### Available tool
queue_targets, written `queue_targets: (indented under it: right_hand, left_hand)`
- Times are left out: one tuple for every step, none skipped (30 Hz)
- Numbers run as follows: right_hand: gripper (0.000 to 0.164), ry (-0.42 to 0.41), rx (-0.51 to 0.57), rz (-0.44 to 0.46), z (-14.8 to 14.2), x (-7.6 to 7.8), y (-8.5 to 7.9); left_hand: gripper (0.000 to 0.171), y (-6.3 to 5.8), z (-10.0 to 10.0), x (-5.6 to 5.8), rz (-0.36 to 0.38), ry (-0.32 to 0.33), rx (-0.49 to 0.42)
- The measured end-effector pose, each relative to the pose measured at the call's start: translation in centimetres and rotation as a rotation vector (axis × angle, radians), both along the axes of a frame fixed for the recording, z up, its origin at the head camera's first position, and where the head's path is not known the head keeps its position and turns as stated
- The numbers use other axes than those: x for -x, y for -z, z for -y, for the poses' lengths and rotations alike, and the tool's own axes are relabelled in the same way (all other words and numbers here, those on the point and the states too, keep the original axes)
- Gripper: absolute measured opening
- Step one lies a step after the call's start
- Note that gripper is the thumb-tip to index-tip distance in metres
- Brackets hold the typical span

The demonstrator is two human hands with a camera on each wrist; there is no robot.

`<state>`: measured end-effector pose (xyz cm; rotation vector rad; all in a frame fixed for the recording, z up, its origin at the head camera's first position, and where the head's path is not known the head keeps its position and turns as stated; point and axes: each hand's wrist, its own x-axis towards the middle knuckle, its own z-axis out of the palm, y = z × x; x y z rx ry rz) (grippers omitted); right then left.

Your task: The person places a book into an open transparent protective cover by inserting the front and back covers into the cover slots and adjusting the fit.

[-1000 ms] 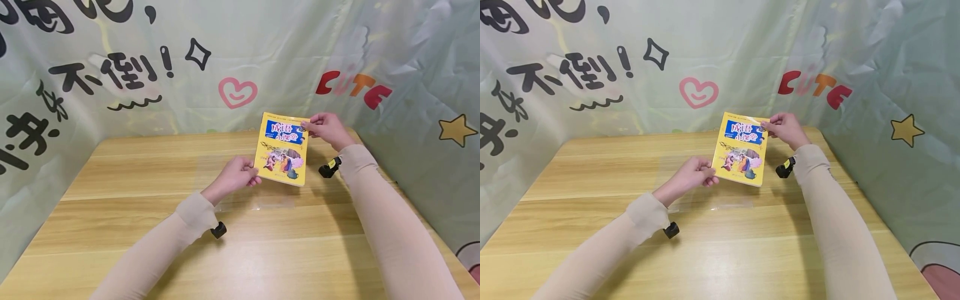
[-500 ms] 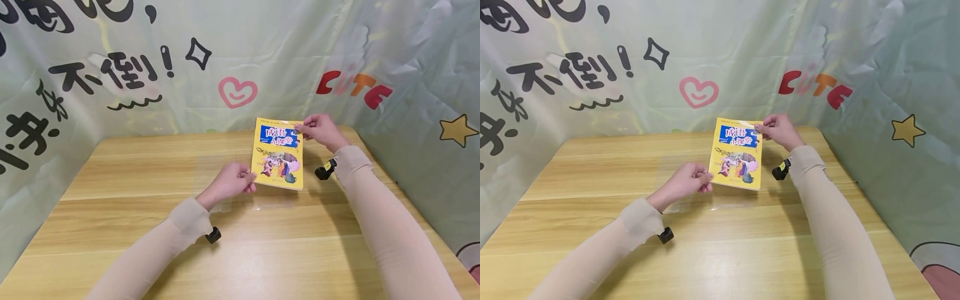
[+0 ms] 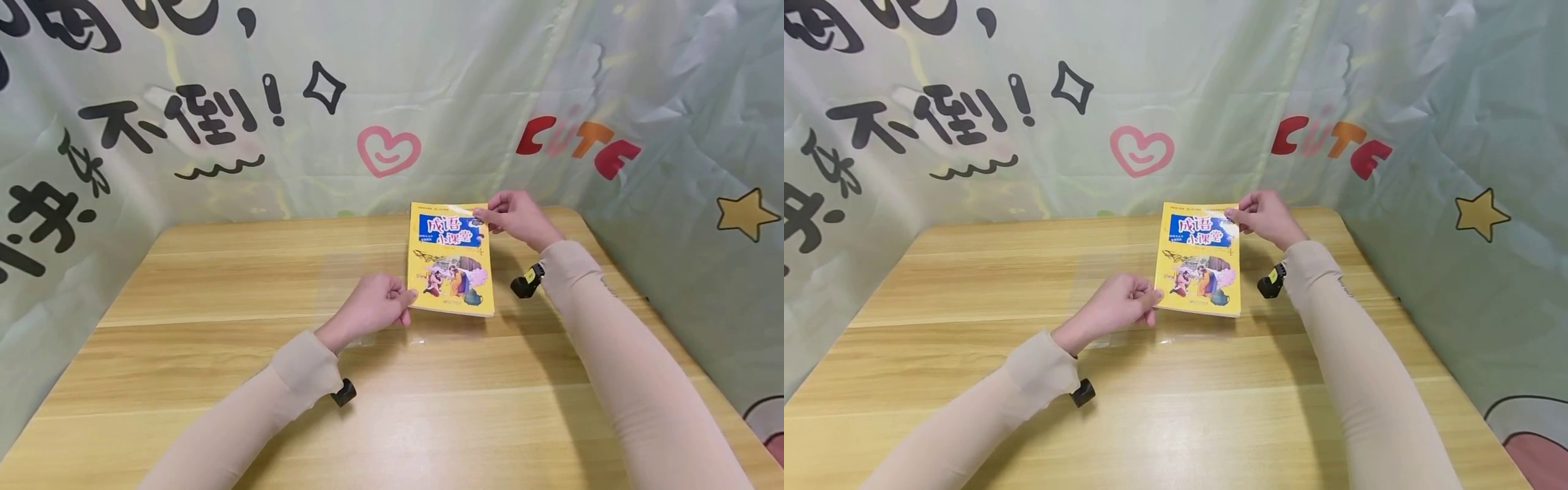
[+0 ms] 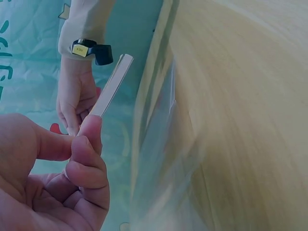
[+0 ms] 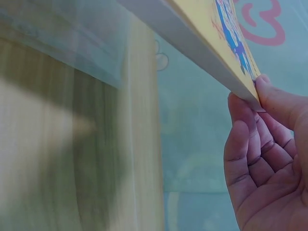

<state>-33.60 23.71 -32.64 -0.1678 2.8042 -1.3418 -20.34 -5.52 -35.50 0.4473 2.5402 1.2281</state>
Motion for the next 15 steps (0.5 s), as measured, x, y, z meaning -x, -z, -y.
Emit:
queue_targets:
  right_hand:
    - [0.044, -0.007, -0.004, -0.002, 0.1, 0.0, 0.1]
    - [0.044, -0.015, -0.008, -0.003, 0.1, -0.1, 0.1]
    - [0.044, -0.021, -0.011, -0.002, 0.2, -0.1, 0.2]
    - [0.044, -0.027, -0.015, -0.001, 0.3, -0.1, 0.3]
    - [0.044, -0.032, -0.024, 0.0, 0.4, -0.1, 0.4]
    - [0.044, -0.037, -0.035, -0.001, 0.5, -0.1, 0.6]
    - [0.043, -0.042, -0.045, 0.0, 0.6, -0.1, 0.7]
    - [0.042, -0.044, -0.056, 0.003, 0.7, -0.1, 0.8]
    - [0.041, -0.045, -0.065, 0.005, 0.8, -0.1, 1.0]
    - [0.04, -0.05, -0.073, 0.007, 0.9, -0.1, 1.1]
    - [0.039, -0.056, -0.078, 0.008, 1.0, -0.1, 1.2]
    - [0.038, -0.062, -0.08, 0.01, 1.2, -0.2, 1.3]
    - [0.038, -0.071, -0.083, 0.01, 1.3, -0.2, 1.4]
    - [0.037, -0.078, -0.087, 0.008, 1.4, -0.2, 1.5]
    - [0.036, -0.085, -0.089, 0.007, 1.5, -0.2, 1.7]
  left_hand:
    - [0.03, 0.0, 0.1, -0.1, -0.002, 0.003, 0.005]
    - [0.03, 0.1, 0.1, -0.2, -0.001, 0.007, 0.01]
    - [0.031, 0.1, 0.2, -0.2, -0.005, 0.01, 0.016]
    - [0.031, 0.1, 0.3, -0.3, -0.005, 0.011, 0.022]
    - [0.032, 0.2, 0.4, -0.4, -0.005, 0.013, 0.025]
    - [0.032, 0.2, 0.5, -0.5, -0.003, 0.015, 0.03]
    - [0.033, 0.3, 0.5, -0.6, 0.003, 0.016, 0.032]
    - [0.034, 0.3, 0.6, -0.7, 0.006, 0.019, 0.036]
    - [0.035, 0.3, 0.7, -0.8, 0.008, 0.02, 0.041]
    - [0.035, 0.4, 0.8, -0.8, 0.013, 0.024, 0.049]
    - [0.036, 0.4, 0.9, -0.9, 0.018, 0.027, 0.056]
    - [0.036, 0.5, 0.9, -0.9, 0.019, 0.031, 0.065]
    - [0.037, 0.6, 1.0, -1.0, 0.02, 0.037, 0.076]
    - [0.038, 0.7, 1.1, -1.0, 0.021, 0.042, 0.089]
    - [0.038, 0.8, 1.1, -1.0, 0.02, 0.048, 0.102]
